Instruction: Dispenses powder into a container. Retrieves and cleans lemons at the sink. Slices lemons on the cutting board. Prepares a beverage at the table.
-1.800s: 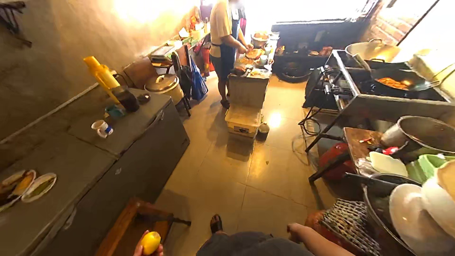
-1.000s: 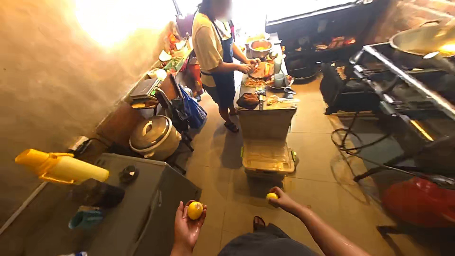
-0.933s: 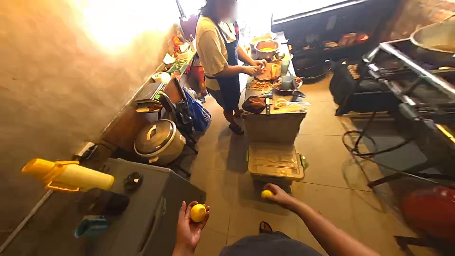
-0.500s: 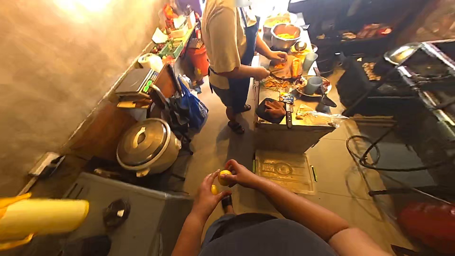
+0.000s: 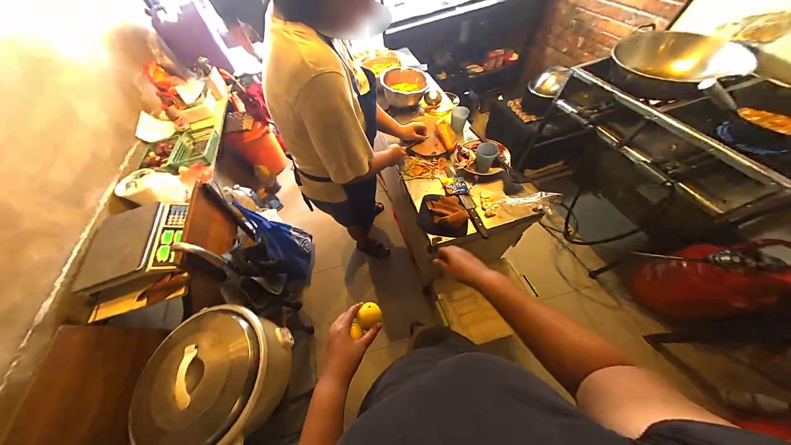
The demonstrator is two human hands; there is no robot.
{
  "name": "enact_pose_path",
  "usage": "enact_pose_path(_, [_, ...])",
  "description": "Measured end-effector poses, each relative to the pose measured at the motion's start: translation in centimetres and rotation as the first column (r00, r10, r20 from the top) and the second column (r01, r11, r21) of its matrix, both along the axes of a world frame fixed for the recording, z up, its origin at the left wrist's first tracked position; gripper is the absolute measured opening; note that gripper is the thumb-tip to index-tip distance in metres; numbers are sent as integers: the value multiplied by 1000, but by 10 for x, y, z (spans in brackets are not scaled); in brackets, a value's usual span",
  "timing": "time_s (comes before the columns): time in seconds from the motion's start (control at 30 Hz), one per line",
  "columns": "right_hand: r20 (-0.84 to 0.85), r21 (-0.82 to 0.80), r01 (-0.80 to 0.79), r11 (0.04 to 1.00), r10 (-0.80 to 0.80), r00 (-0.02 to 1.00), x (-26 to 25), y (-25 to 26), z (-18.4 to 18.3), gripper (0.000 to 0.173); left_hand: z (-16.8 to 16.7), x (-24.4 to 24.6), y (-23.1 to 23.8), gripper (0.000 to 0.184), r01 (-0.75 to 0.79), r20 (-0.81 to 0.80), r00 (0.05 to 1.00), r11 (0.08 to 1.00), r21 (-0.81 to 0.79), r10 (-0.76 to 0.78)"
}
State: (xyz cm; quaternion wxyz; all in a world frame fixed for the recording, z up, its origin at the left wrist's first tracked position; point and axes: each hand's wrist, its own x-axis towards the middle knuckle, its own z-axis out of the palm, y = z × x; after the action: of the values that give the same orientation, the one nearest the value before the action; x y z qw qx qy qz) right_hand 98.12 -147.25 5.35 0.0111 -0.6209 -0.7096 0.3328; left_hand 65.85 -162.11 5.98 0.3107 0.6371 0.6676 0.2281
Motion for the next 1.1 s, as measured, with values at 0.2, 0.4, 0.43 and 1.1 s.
enact_pose_path(0.2, [171,50,344,938,-348,922,82,93,-46,44,-14,-48,61,66,-38,-101,994,999,-39,34])
enact_pose_path(0.4, [230,-18,479,878,-463,856,103,151,-70,71,-24,-72,150,65,-110,-123,988,988,-105,97])
enact_pose_path(0.43, [229,-48,491,870,-469,853,104,157,-70,77,-24,-73,168,66,-103,-126,988,987,-121,88])
enact_pose_path(1.1, [-132,-150,739,657,-754,644,106,116,-24,47,-16,53,484,64,523,-153,819,829,-198,-553])
